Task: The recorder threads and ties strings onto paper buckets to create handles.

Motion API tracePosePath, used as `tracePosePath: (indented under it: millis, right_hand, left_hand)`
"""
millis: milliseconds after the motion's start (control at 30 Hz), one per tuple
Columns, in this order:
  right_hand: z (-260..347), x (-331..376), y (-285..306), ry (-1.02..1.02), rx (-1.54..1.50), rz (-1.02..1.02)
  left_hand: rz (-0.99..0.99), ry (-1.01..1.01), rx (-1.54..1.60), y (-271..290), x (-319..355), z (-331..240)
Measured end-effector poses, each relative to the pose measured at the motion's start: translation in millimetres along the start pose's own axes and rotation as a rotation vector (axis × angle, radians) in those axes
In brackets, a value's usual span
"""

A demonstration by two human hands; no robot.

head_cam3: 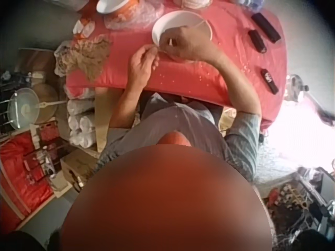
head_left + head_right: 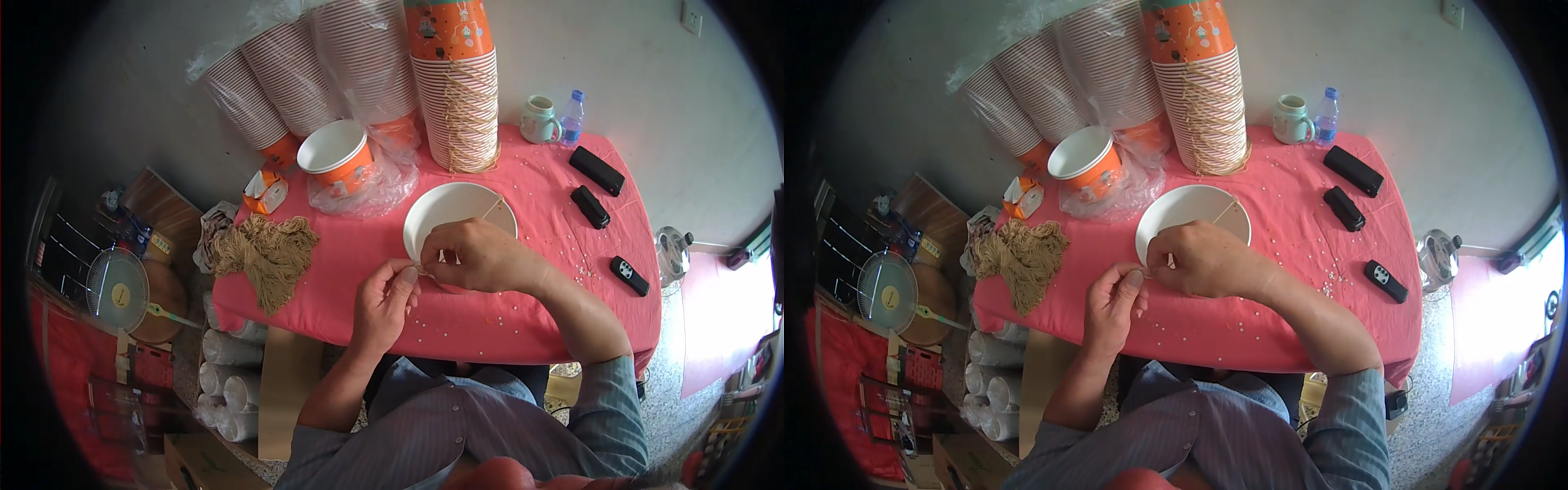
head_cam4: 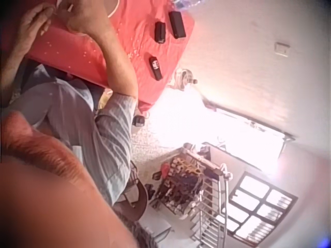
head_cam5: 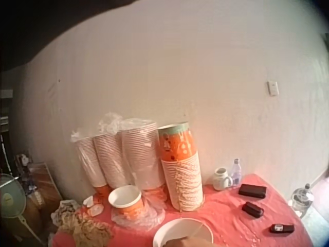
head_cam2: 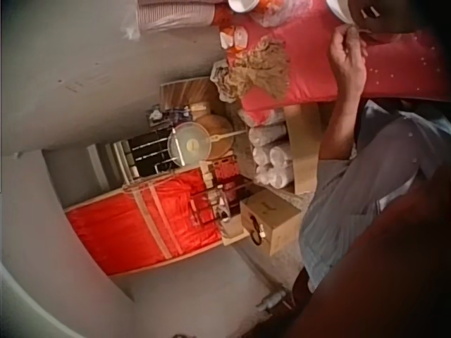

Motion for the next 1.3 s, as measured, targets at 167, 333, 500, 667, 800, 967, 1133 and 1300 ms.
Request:
tracePosePath:
  millis: [167,333,500,667,800,967,1133,1300]
  right_hand:
    - [5,1,0,0.101,0.096,-0.102]
    - [20,5,1,0.145,0.224,-0.208]
    - [30,7,2,0.209,0.341,-0.303]
    - [34,6,-1,0.207,0.433,-0.275]
    - [34,8,-2,0.238,0.454,-0.287]
    - [33,7,-2,0.275,0.374,-0.263]
    - [27,4,-1,0.232,0.212,-0.202]
    - [9,0,-4,0.038,0.073,-0.069]
  left_hand:
    - [-0.051,0.005,0.066,0,-1,1]
    - [-0.098,0.060,0.171,4,-4,9]
    - [-0.094,0.144,0.215,5,-7,10]
    - [-0.066,0.183,0.249,6,-8,12]
    - [-0.030,0.213,0.291,5,-8,16]
    - [0.107,0.266,0.353,3,-10,12]
    - [0.217,0.332,0.419,1,-6,10]
    - [0.259,0.336,0.504,-1,-2,12]
Point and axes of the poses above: each hand's wrist, its own x-axis away from the middle knuckle, its own y-axis out of the back of the hand, z = x × y, the point moved 7 cm from there along -x, towards the middle knuckle, and after that the axes turned 12 degrees about -y, right-handed, at the moved point
